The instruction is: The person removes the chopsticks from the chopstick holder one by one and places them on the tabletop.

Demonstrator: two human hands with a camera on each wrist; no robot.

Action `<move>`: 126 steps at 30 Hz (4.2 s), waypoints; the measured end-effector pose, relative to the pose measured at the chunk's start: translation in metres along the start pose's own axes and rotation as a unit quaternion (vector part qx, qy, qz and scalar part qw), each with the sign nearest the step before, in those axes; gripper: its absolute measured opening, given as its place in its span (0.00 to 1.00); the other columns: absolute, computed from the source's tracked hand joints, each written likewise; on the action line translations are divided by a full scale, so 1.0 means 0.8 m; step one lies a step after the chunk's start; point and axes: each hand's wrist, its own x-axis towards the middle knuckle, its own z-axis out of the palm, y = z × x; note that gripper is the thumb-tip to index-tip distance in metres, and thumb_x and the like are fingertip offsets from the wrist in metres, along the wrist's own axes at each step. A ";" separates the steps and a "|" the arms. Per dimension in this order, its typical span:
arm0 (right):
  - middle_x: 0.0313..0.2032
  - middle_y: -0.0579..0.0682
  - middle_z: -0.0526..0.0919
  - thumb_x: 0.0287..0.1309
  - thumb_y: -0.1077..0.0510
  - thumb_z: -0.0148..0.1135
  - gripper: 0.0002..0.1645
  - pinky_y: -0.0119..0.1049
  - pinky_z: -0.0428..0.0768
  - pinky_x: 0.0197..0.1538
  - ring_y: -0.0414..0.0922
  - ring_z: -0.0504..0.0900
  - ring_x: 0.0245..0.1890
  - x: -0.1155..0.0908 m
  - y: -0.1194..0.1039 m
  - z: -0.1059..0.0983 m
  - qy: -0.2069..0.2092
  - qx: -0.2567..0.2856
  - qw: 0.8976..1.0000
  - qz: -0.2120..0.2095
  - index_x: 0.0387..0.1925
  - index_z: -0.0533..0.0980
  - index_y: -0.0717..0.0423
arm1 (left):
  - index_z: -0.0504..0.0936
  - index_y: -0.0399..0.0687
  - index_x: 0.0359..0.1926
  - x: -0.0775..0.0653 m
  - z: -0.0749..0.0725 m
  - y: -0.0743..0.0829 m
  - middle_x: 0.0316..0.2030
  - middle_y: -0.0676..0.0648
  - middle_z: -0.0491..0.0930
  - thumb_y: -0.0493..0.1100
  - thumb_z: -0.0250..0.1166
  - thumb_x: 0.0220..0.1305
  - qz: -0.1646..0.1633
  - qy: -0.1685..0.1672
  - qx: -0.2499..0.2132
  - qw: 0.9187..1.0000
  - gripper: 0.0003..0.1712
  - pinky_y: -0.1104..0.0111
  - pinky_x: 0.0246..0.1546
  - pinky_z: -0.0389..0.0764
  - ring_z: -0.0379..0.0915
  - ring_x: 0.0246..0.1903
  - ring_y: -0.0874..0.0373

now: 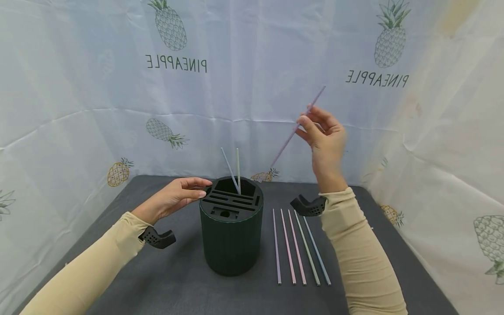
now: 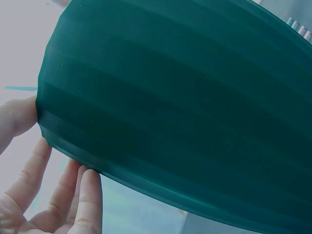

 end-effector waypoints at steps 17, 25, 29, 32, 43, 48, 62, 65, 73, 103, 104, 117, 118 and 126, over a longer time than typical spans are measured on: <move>0.32 0.40 0.86 0.56 0.65 0.67 0.13 0.26 0.84 0.37 0.34 0.85 0.33 -0.037 0.055 -0.186 0.018 -0.255 0.952 0.168 0.44 0.82 0.56 | 0.69 0.34 0.65 0.001 -0.001 -0.001 0.69 0.39 0.62 0.36 0.64 0.63 0.002 -0.004 0.000 1.000 0.29 0.51 0.72 0.58 0.55 0.70 0.45; 0.32 0.29 0.83 0.61 0.55 0.65 0.33 0.30 0.85 0.41 0.27 0.83 0.33 -0.069 0.086 -0.252 -0.078 -0.435 0.856 0.268 0.60 0.69 0.75 | 0.70 0.35 0.64 0.002 -0.002 0.000 0.68 0.39 0.63 0.36 0.64 0.63 -0.002 0.001 0.003 1.000 0.29 0.52 0.72 0.58 0.56 0.70 0.46; 0.41 0.46 0.87 0.61 0.53 0.65 0.33 0.36 0.86 0.43 0.32 0.85 0.36 -0.083 0.096 -0.269 -0.112 -0.466 0.823 0.305 0.60 0.71 0.72 | 0.70 0.35 0.64 0.003 -0.002 0.000 0.68 0.40 0.63 0.36 0.65 0.63 -0.003 0.004 0.003 1.000 0.29 0.52 0.72 0.58 0.56 0.70 0.46; 0.46 0.59 0.85 0.62 0.56 0.64 0.30 0.35 0.86 0.43 0.36 0.86 0.37 -0.093 0.105 -0.277 -0.123 -0.473 0.812 0.320 0.59 0.71 0.73 | 0.70 0.35 0.64 0.003 -0.003 0.000 0.68 0.39 0.63 0.36 0.64 0.63 -0.004 0.004 0.001 1.000 0.29 0.52 0.71 0.58 0.56 0.70 0.46; 0.43 0.63 0.85 0.61 0.62 0.64 0.25 0.37 0.86 0.39 0.39 0.84 0.35 -0.114 0.134 -0.292 -0.132 -0.488 0.785 0.357 0.54 0.73 0.76 | 0.70 0.36 0.64 0.005 -0.004 0.000 0.67 0.40 0.64 0.37 0.65 0.63 -0.007 0.004 0.003 1.000 0.29 0.52 0.71 0.60 0.58 0.69 0.46; 0.41 0.63 0.85 0.59 0.64 0.65 0.24 0.39 0.86 0.39 0.42 0.84 0.34 -0.119 0.145 -0.292 -0.121 -0.496 0.774 0.375 0.53 0.74 0.77 | 0.70 0.36 0.64 0.004 -0.004 0.000 0.68 0.40 0.64 0.37 0.65 0.63 -0.006 0.005 0.002 1.000 0.29 0.52 0.71 0.60 0.58 0.69 0.46; 0.37 0.60 0.85 0.56 0.66 0.66 0.23 0.39 0.86 0.37 0.40 0.83 0.31 -0.127 0.157 -0.290 -0.127 -0.497 0.761 0.397 0.51 0.75 0.77 | 0.71 0.36 0.64 0.004 -0.003 0.001 0.67 0.40 0.65 0.37 0.65 0.63 -0.008 0.006 0.001 1.000 0.29 0.53 0.71 0.60 0.59 0.68 0.46; 0.37 0.60 0.85 0.56 0.66 0.66 0.22 0.39 0.86 0.38 0.40 0.83 0.31 -0.126 0.159 -0.290 -0.126 -0.496 0.759 0.403 0.50 0.75 0.77 | 0.70 0.36 0.64 0.004 -0.003 0.001 0.68 0.40 0.64 0.37 0.65 0.63 -0.008 0.004 0.002 1.000 0.29 0.53 0.71 0.60 0.58 0.69 0.46; 0.35 0.56 0.85 0.55 0.66 0.67 0.23 0.39 0.86 0.38 0.40 0.83 0.31 -0.124 0.161 -0.294 -0.128 -0.490 0.758 0.410 0.50 0.75 0.76 | 0.70 0.36 0.64 0.004 -0.003 0.002 0.67 0.40 0.64 0.37 0.65 0.63 -0.009 0.005 0.003 1.000 0.29 0.53 0.71 0.60 0.59 0.68 0.46; 0.43 0.46 0.82 0.61 0.63 0.63 0.14 0.36 0.83 0.52 0.41 0.83 0.45 -0.036 0.079 0.009 -0.247 -0.211 0.925 0.196 0.49 0.78 0.56 | 0.70 0.36 0.64 0.003 -0.004 0.000 0.68 0.39 0.63 0.37 0.65 0.62 -0.005 0.003 -0.001 1.000 0.30 0.51 0.71 0.58 0.56 0.70 0.45; 0.44 0.47 0.82 0.61 0.63 0.63 0.15 0.37 0.83 0.52 0.41 0.84 0.44 -0.036 0.082 0.016 -0.259 -0.218 0.919 0.200 0.50 0.78 0.57 | 0.70 0.36 0.64 0.004 -0.005 0.000 0.68 0.40 0.63 0.37 0.65 0.62 -0.005 0.003 -0.002 1.000 0.30 0.51 0.71 0.58 0.56 0.70 0.45; 0.52 0.61 0.82 0.61 0.60 0.65 0.22 0.44 0.82 0.54 0.49 0.84 0.49 -0.043 0.112 0.040 -0.359 -0.332 0.844 0.219 0.57 0.76 0.59 | 0.70 0.36 0.64 0.006 -0.005 0.002 0.66 0.39 0.65 0.38 0.65 0.63 -0.008 0.001 0.005 1.000 0.29 0.50 0.71 0.58 0.59 0.68 0.45; 0.52 0.61 0.82 0.61 0.61 0.64 0.22 0.43 0.82 0.54 0.50 0.84 0.49 -0.043 0.112 0.040 -0.363 -0.334 0.840 0.224 0.57 0.76 0.59 | 0.70 0.36 0.64 0.006 -0.004 0.003 0.67 0.39 0.65 0.38 0.65 0.63 -0.008 0.001 0.005 1.000 0.29 0.50 0.71 0.58 0.58 0.68 0.45; 0.48 0.62 0.82 0.59 0.64 0.65 0.19 0.39 0.84 0.49 0.49 0.85 0.45 -0.049 0.115 0.042 -0.391 -0.350 0.816 0.244 0.52 0.78 0.65 | 0.70 0.36 0.64 0.005 -0.003 0.004 0.66 0.39 0.65 0.38 0.64 0.63 -0.008 0.001 0.006 1.000 0.29 0.50 0.71 0.58 0.59 0.68 0.45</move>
